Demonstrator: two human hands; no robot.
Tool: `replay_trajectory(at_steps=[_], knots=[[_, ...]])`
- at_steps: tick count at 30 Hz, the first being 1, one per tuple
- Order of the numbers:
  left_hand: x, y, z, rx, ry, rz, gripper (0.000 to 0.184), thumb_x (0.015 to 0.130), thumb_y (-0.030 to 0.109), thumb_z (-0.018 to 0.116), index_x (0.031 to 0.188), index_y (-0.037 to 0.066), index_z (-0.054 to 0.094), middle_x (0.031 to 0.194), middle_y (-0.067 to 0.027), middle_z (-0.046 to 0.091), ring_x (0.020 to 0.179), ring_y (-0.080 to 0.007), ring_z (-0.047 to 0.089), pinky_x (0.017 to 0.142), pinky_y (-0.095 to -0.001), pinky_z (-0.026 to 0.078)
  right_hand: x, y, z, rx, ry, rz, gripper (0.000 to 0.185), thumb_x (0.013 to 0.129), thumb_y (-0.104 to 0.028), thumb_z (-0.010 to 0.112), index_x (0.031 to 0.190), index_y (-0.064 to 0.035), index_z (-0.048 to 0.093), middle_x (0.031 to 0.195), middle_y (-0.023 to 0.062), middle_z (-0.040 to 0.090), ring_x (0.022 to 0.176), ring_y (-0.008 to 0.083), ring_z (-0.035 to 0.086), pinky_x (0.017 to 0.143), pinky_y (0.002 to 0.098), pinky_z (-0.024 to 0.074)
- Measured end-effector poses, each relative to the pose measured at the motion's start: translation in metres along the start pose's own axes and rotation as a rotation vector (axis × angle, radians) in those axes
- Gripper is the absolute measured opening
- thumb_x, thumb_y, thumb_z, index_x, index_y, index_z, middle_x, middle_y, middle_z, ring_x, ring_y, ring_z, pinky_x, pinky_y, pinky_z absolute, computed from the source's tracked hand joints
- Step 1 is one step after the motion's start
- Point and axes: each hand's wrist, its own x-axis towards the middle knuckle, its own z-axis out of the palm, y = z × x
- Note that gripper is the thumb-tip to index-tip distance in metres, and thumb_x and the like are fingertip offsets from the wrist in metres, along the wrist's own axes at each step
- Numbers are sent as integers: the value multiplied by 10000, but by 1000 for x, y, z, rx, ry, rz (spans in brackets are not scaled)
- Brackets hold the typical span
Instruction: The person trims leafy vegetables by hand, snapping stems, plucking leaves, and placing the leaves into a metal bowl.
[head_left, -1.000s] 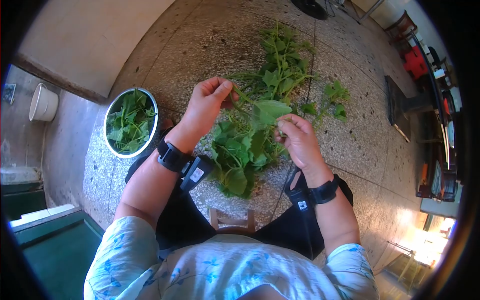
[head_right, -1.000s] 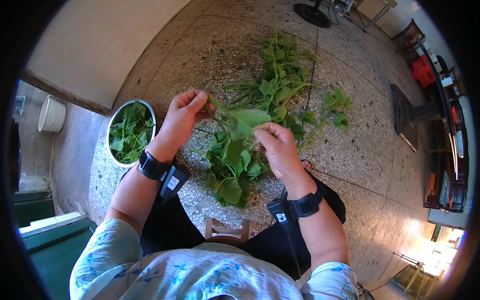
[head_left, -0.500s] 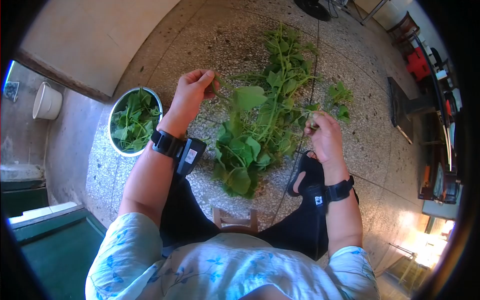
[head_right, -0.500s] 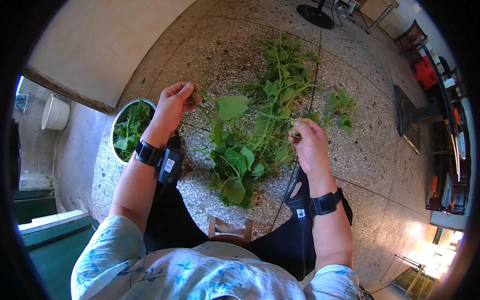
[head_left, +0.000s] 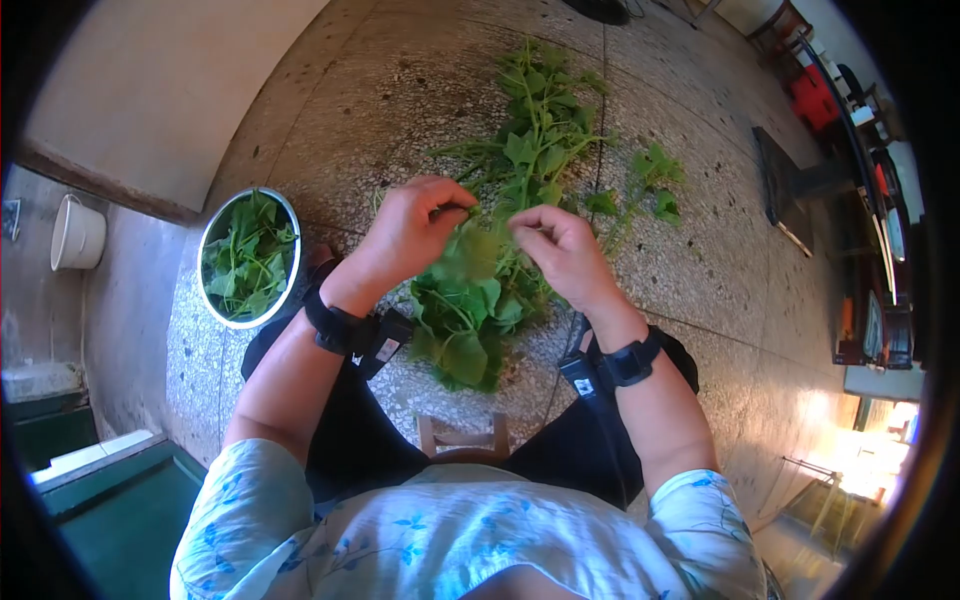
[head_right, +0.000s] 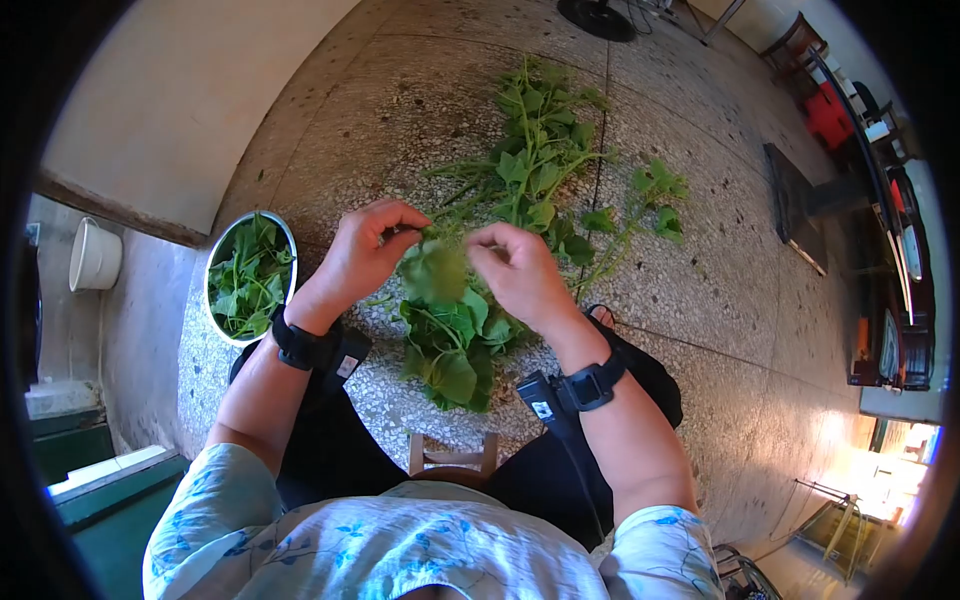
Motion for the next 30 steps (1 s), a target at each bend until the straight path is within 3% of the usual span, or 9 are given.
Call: replay_trajectory(at_steps=[3, 6, 13, 16, 18, 21, 24, 30], knots=[[-1, 5, 8, 90, 49, 170, 128, 700, -24, 573, 816, 23, 599, 757, -104, 573, 705, -224, 561, 596, -294, 444, 2, -5, 10, -4, 24, -87, 146, 773, -114, 577, 844, 13, 590, 717, 30, 591, 619, 58, 501, 537, 213, 403], [0, 5, 14, 112, 66, 244, 128, 688, -32, 579, 803, 21, 601, 739, -105, 572, 695, -240, 561, 600, -305, 446, 2, -9, 12, -13, 60, -48, 138, 771, -112, 580, 827, 13, 590, 670, 14, 577, 587, 46, 480, 510, 205, 384], [-3, 8, 22, 108, 94, 218, 128, 682, -39, 577, 793, 19, 600, 733, -109, 574, 703, -254, 565, 613, -314, 450, 3, -8, 14, 83, 77, -57, 77, 763, -71, 559, 767, 3, 578, 627, -12, 541, 551, 25, 444, 469, 190, 347], [-3, 9, 23, 94, 91, 223, 143, 678, -50, 574, 800, 18, 599, 741, -113, 576, 710, -257, 566, 619, -314, 450, 3, -7, 15, 279, 83, 53, 47, 759, -51, 544, 761, -10, 568, 605, -27, 505, 517, 19, 409, 441, 187, 312], [-4, 9, 23, 43, 105, 219, 148, 690, -61, 569, 817, 11, 592, 740, -96, 582, 729, -224, 576, 634, -289, 453, 3, -4, 14, 652, 3, 124, 26, 765, -45, 536, 770, -25, 552, 593, -36, 459, 487, 27, 365, 428, 186, 274], [-5, 6, 24, -129, 132, 170, 133, 724, -58, 556, 837, 6, 584, 751, -62, 590, 755, -153, 572, 659, -253, 453, 2, -8, 13, 841, -57, 199, 13, 774, -48, 528, 768, -38, 534, 595, -39, 430, 475, 41, 344, 427, 190, 259], [-7, 7, 22, -234, 132, 58, 124, 754, -52, 541, 851, 13, 583, 783, -38, 594, 785, -96, 549, 687, -222, 443, 1, -9, 12, 852, -56, 219, 19, 780, -48, 524, 763, -41, 529, 602, -32, 427, 479, 51, 342, 433, 191, 260], [-4, 4, 4, -244, 125, 44, 139, 770, -48, 523, 874, 18, 588, 848, -38, 601, 793, -79, 541, 702, -207, 431, 1, -5, 5, 779, 15, 242, 27, 778, -50, 527, 755, -37, 525, 616, -29, 430, 479, 53, 344, 438, 194, 262]])
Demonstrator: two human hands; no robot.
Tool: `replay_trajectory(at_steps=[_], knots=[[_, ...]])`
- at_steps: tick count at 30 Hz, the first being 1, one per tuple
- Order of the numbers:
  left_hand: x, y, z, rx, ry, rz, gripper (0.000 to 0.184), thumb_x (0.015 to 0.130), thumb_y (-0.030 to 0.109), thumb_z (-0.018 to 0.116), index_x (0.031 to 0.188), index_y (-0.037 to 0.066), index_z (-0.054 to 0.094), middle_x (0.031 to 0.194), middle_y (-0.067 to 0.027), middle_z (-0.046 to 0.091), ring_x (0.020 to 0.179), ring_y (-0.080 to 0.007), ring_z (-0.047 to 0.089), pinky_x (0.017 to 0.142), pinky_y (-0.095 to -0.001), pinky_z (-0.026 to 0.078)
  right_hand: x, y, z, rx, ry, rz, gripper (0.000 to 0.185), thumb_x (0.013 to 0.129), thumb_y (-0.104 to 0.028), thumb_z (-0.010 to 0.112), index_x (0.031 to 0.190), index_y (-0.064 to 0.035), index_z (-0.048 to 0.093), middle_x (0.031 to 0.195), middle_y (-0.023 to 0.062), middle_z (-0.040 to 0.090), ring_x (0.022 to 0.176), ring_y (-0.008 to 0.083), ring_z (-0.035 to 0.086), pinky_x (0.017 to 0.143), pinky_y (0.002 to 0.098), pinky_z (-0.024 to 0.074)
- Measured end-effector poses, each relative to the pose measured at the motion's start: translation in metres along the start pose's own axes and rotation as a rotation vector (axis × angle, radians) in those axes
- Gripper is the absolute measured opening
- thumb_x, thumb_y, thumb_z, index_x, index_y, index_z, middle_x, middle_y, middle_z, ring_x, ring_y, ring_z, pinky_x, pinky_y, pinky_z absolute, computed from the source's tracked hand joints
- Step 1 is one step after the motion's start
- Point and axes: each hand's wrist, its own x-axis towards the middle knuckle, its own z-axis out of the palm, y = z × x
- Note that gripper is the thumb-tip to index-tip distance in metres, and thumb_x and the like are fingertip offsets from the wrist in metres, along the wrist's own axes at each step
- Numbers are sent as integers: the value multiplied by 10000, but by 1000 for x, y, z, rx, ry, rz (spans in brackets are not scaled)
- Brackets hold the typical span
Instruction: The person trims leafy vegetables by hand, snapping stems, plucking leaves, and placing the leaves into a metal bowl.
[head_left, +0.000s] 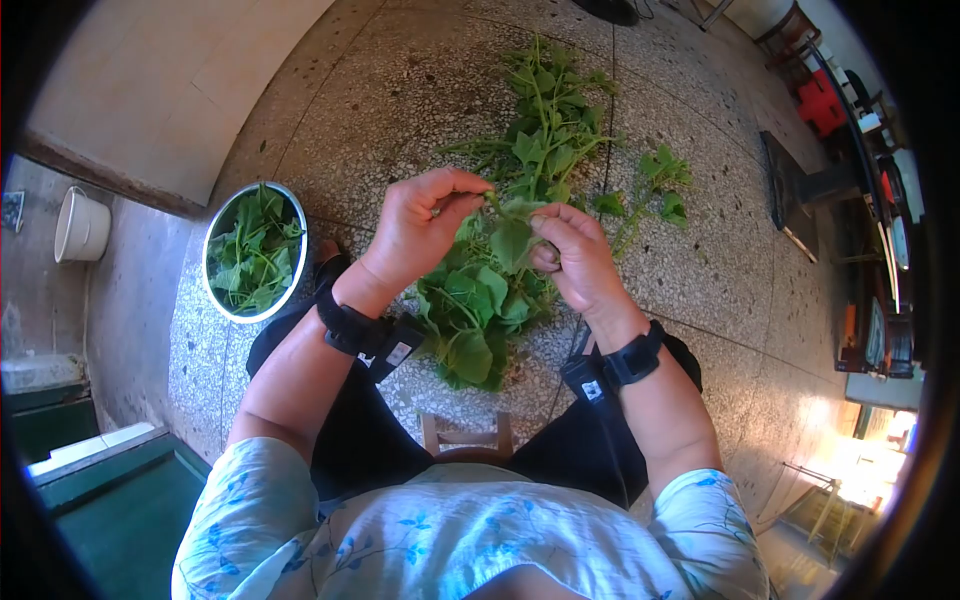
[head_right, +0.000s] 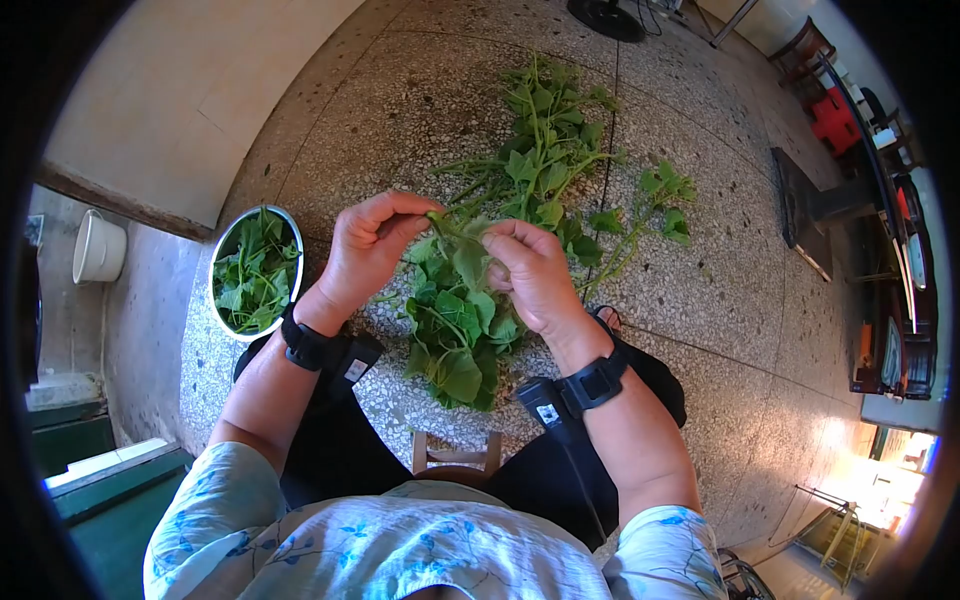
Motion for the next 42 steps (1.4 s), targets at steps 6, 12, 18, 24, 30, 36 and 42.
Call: replay_trajectory(at_steps=[6, 12, 18, 24, 30, 36, 42], knots=[[5, -3, -17, -98, 64, -2, 150, 802, -32, 485, 923, 5, 565, 889, -53, 602, 816, -97, 550, 733, -225, 448, -1, -4, -11, -18, 73, -33, 15, 772, -47, 535, 770, -32, 535, 621, -25, 433, 476, 60, 352, 442, 208, 269], [10, -10, -32, -214, 148, 23, 139, 815, -9, 475, 930, -3, 553, 915, -74, 599, 816, -113, 557, 729, -243, 466, -4, -11, -23, 15, 169, -90, 24, 769, -44, 537, 780, -23, 538, 609, -16, 427, 467, 71, 365, 431, 212, 271], [13, -14, -42, -243, 217, -48, 121, 818, 25, 487, 914, 5, 559, 896, -70, 598, 796, -111, 556, 700, -237, 472, -3, -26, -47, 8, 257, -235, 34, 760, -37, 512, 778, -21, 535, 603, -5, 426, 465, 73, 374, 418, 209, 279], [12, -20, -36, -312, 185, -202, 170, 805, 46, 512, 972, 20, 526, 812, -47, 577, 737, -119, 559, 635, -247, 483, -5, -33, -44, -271, 275, -282, 67, 765, -45, 490, 795, -44, 549, 674, 34, 539, 529, 81, 467, 461, 218, 360], [9, -26, -22, -433, 8, -490, 155, 781, 84, 560, 914, 8, 535, 761, -40, 573, 683, -117, 562, 600, -236, 467, -12, -4, -18, -1298, -420, -131, 186, 770, -170, 520, 815, -7, 597, 760, 109, 598, 755, 239, 575, 692, 319, 439], [7, -24, -7, 260, -93, -228, 130, 716, 104, 643, 754, 1, 572, 642, -14, 571, 614, -61, 511, 546, -209, 406, -7, -2, 0, -1530, -246, -325, 177, 744, -153, 519, 767, 12, 578, 816, 153, 554, 779, 338, 514, 707, 375, 425], [5, -11, 8, 72, -154, -314, 122, 727, 92, 637, 775, 8, 562, 657, 1, 556, 618, -53, 499, 545, -199, 397, 2, 17, 23, -934, -31, -588, 127, 753, -60, 531, 850, 22, 536, 735, 117, 585, 747, 247, 579, 678, 321, 443]])
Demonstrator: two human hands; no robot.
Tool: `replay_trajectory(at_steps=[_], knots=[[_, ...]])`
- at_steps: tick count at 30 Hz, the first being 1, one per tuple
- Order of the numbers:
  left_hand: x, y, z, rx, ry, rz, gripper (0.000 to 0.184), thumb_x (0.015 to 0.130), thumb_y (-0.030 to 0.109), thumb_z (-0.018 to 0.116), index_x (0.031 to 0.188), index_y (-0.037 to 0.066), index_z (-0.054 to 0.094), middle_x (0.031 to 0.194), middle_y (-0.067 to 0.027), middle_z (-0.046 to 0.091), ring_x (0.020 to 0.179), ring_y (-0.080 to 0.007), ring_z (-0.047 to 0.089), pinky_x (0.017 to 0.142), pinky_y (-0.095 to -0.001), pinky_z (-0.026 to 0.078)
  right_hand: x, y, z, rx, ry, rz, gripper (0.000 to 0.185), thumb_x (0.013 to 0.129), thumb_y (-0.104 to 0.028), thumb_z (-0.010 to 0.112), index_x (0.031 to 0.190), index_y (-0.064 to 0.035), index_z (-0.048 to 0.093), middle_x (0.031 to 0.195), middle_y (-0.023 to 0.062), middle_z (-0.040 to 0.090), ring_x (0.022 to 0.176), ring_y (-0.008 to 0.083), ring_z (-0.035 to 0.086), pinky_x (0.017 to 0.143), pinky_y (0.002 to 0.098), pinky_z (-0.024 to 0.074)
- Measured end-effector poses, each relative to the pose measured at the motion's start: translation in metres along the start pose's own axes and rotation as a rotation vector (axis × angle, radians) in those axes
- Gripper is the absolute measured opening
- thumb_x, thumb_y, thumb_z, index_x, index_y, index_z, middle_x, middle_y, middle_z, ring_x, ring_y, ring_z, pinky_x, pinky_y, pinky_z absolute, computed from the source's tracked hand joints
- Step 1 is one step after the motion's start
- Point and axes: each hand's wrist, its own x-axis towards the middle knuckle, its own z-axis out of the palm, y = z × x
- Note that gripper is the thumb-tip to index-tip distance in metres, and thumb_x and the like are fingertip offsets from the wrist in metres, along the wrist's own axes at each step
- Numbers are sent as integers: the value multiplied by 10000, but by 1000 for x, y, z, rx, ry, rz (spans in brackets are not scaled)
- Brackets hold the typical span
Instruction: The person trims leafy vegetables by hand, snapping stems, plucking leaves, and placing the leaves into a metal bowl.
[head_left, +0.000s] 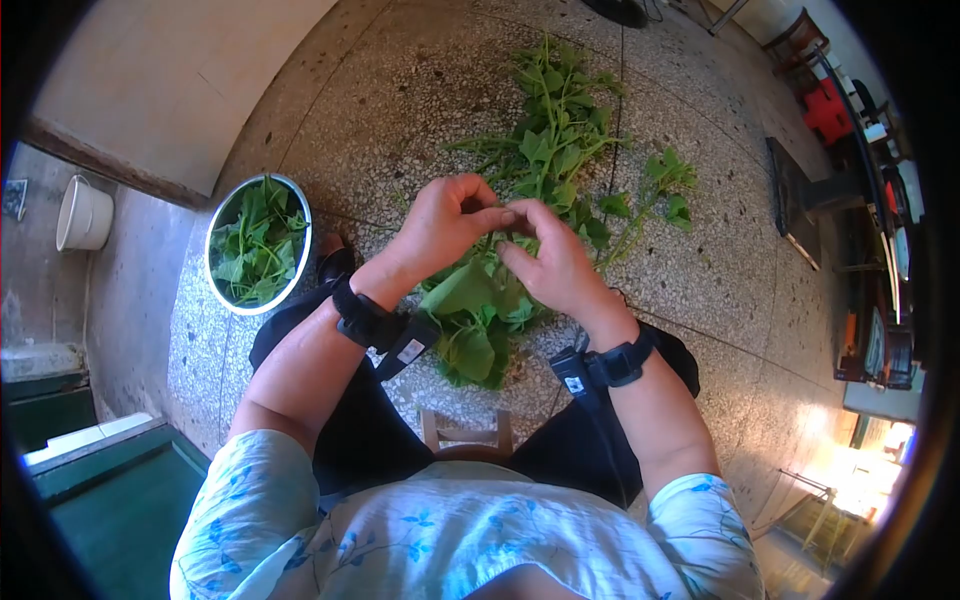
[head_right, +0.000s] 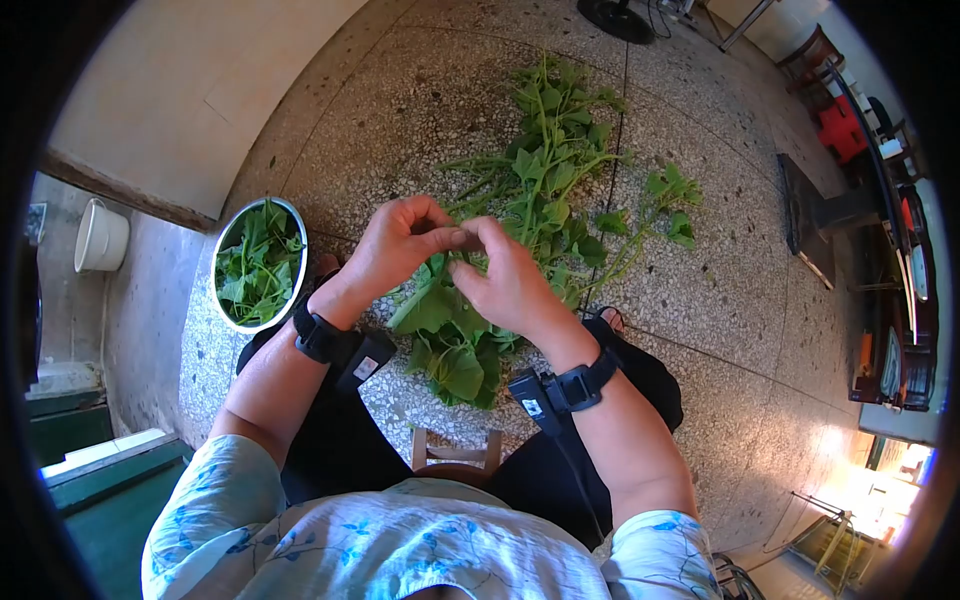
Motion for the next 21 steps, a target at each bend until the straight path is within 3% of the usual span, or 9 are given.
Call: replay_trajectory(at_steps=[1, 3, 7, 9, 10, 12, 15, 21], knots=[[0, -1, 1, 1, -1, -1, 122, 727, 92, 637, 775, 8, 562, 657, 1, 556, 618, -53, 499, 545, -199, 397, 1, 2, -1, 2, 0, 1, 127, 753, -60, 531, 850, 22, 536, 735, 117, 585, 747, 247, 579, 678, 321, 443], [0, -6, 4, -352, 5, -5, 128, 733, 82, 628, 797, 8, 545, 686, 4, 555, 636, -45, 496, 547, -189, 390, 5, 8, -5, 138, -127, 201, 103, 779, -44, 517, 861, 17, 533, 699, 92, 596, 687, 161, 593, 618, 271, 453], [-1, -16, -2, -386, -74, -59, 124, 742, 72, 616, 805, 12, 528, 717, 12, 550, 644, -39, 492, 552, -190, 390, 6, 7, -8, 188, -63, 246, 84, 819, -70, 484, 839, 3, 521, 680, 58, 586, 623, 110, 574, 560, 240, 452], [0, -19, -5, -99, -84, -49, 155, 690, 55, 621, 805, 5, 529, 681, -37, 566, 622, -104, 522, 561, -243, 416, 9, 15, -16, 132, -35, 280, 86, 822, -81, 484, 823, 0, 514, 687, 55, 586, 621, 102, 570, 549, 235, 450], [-1, -17, -7, -100, -84, -49, 155, 690, 55, 621, 805, 5, 529, 681, -37, 566, 622, -104, 522, 561, -243, 416, 12, 18, -22, 77, -6, 313, 94, 826, -92, 485, 808, -3, 507, 693, 52, 585, 618, 95, 565, 539, 230, 447], [-6, -10, -13, 245, 33, 44, 151, 682, 34, 638, 777, 10, 523, 648, -29, 535, 602, -85, 500, 546, -240, 411, 14, 14, -29, 140, 54, 293, 105, 820, -116, 506, 785, -17, 503, 670, 24, 565, 567, 71, 529, 494, 214, 417], [-11, 5, -4, 162, 148, 157, 167, 655, 25, 646, 766, 5, 523, 650, -67, 540, 597, -126, 520, 545, -266, 419, 9, 3, -27, 508, -43, 462, 118, 796, -151, 563, 791, -37, 535, 610, -34, 496, 483, 42, 422, 413, 194, 329], [-12, 12, 2, 322, 4, 358, 147, 638, -4, 618, 739, 14, 512, 695, -103, 555, 646, -225, 558, 575, -299, 435, 7, -8, -26, 347, -162, 457, 118, 774, -143, 585, 760, -25, 580, 613, -36, 508, 530, 22, 418, 448, 193, 345]])
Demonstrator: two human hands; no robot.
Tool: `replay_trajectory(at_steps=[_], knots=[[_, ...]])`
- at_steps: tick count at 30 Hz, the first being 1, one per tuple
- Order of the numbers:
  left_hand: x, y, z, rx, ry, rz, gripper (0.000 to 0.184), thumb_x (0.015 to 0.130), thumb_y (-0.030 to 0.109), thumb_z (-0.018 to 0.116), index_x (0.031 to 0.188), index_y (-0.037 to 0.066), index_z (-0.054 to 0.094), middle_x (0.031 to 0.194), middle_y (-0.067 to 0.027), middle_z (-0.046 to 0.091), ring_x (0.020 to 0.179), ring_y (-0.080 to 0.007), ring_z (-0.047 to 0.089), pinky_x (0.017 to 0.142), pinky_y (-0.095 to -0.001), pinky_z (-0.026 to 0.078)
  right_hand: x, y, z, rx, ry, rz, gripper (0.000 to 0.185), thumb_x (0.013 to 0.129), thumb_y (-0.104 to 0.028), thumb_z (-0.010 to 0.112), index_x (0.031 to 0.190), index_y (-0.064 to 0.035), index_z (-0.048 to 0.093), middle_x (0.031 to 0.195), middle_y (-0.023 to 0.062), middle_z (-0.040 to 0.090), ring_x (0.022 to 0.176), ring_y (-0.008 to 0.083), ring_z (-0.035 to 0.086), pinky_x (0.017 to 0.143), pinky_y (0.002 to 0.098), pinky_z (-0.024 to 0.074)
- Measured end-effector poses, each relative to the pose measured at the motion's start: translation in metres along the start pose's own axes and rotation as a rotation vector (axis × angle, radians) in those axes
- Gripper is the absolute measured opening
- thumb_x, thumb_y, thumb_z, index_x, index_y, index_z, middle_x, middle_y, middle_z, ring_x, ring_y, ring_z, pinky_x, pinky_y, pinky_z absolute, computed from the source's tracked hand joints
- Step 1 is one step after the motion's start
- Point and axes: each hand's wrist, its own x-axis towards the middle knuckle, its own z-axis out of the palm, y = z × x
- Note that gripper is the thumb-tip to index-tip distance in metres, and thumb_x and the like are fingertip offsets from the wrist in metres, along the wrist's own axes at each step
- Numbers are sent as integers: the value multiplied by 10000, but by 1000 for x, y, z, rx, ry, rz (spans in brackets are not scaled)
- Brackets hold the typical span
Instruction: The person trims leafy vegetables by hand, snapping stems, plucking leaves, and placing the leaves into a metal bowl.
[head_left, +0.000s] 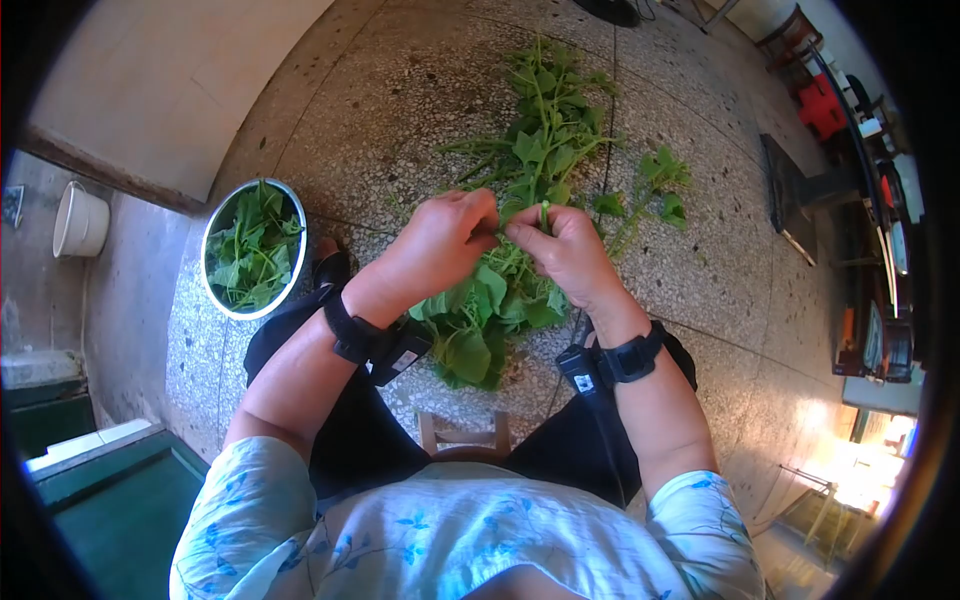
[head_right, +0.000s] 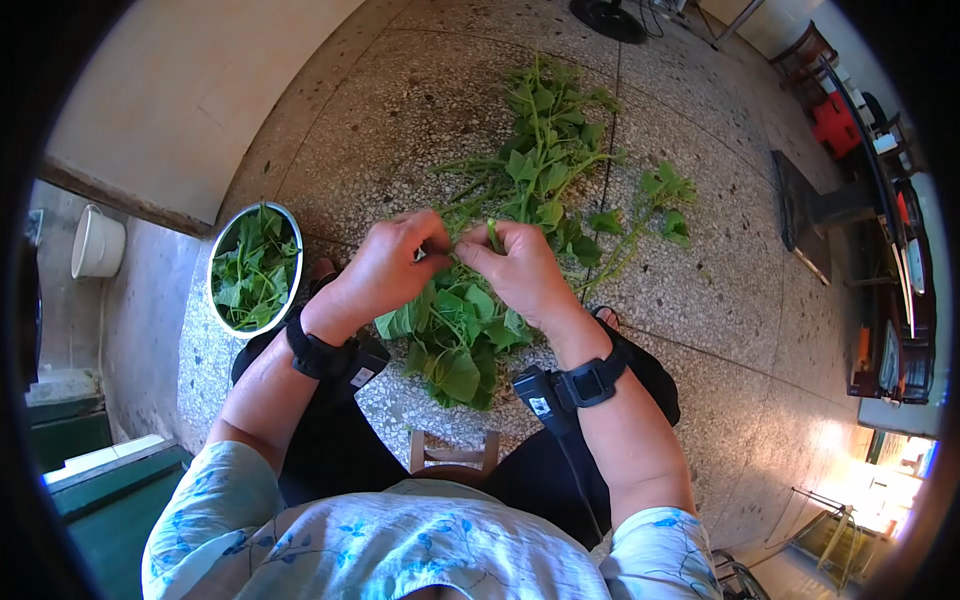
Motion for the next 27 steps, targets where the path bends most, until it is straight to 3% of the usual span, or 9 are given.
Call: replay_trajectory(at_steps=[5, 8, 10, 13, 18, 24, 27], knots=[[-1, 0, 2, -12, -55, 43, 144, 632, -4, 615, 732, 11, 513, 688, -102, 550, 672, -242, 562, 583, -302, 439, 3, 9, -2, -245, -17, -96, 113, 768, -117, 563, 727, -13, 573, 624, -34, 513, 561, 32, 429, 494, 204, 370], [-1, 5, -3, -28, -18, 53, 148, 641, 14, 624, 761, 8, 537, 694, -102, 554, 672, -229, 568, 570, -302, 442, 1, 5, -3, -76, -32, -17, 101, 773, -113, 544, 738, -19, 555, 591, -32, 482, 515, 29, 407, 449, 200, 338], [0, 6, -5, -30, 26, 42, 159, 646, 23, 627, 786, 8, 555, 699, -102, 558, 668, -222, 571, 562, -302, 444, -1, 3, -5, 328, -72, 35, 86, 779, -114, 541, 761, -31, 535, 561, -47, 432, 458, 25, 360, 404, 187, 281], [-1, 4, -4, -90, 7, -12, 165, 663, 35, 626, 822, 12, 586, 710, -111, 570, 659, -209, 579, 560, -295, 450, 0, 4, -9, 477, -110, -3, 68, 785, -110, 538, 778, -44, 522, 551, -63, 392, 425, 19, 314, 383, 174, 235], [-1, 9, 6, -133, 142, -73, 113, 691, 23, 601, 801, -2, 598, 703, -129, 584, 647, -229, 593, 567, -292, 456, -1, 5, 2, 441, -26, -17, 66, 787, -105, 542, 750, -53, 523, 570, -67, 405, 440, 13, 326, 387, 169, 244], [-1, 6, 15, 82, 132, -62, 110, 698, 29, 597, 804, -1, 599, 716, -144, 594, 648, -256, 604, 545, -295, 454, -2, 6, 10, 420, 20, -68, 66, 791, -107, 542, 744, -63, 527, 574, -71, 410, 450, 7, 331, 389, 168, 249], [-2, 5, 17, -39, 121, -133, 123, 698, 36, 595, 817, 6, 596, 717, -149, 591, 650, -263, 601, 561, -302, 459, -3, 8, 7, 473, 19, -52, 73, 798, -114, 535, 748, -64, 521, 564, -71, 399, 445, 6, 324, 387, 170, 243]])
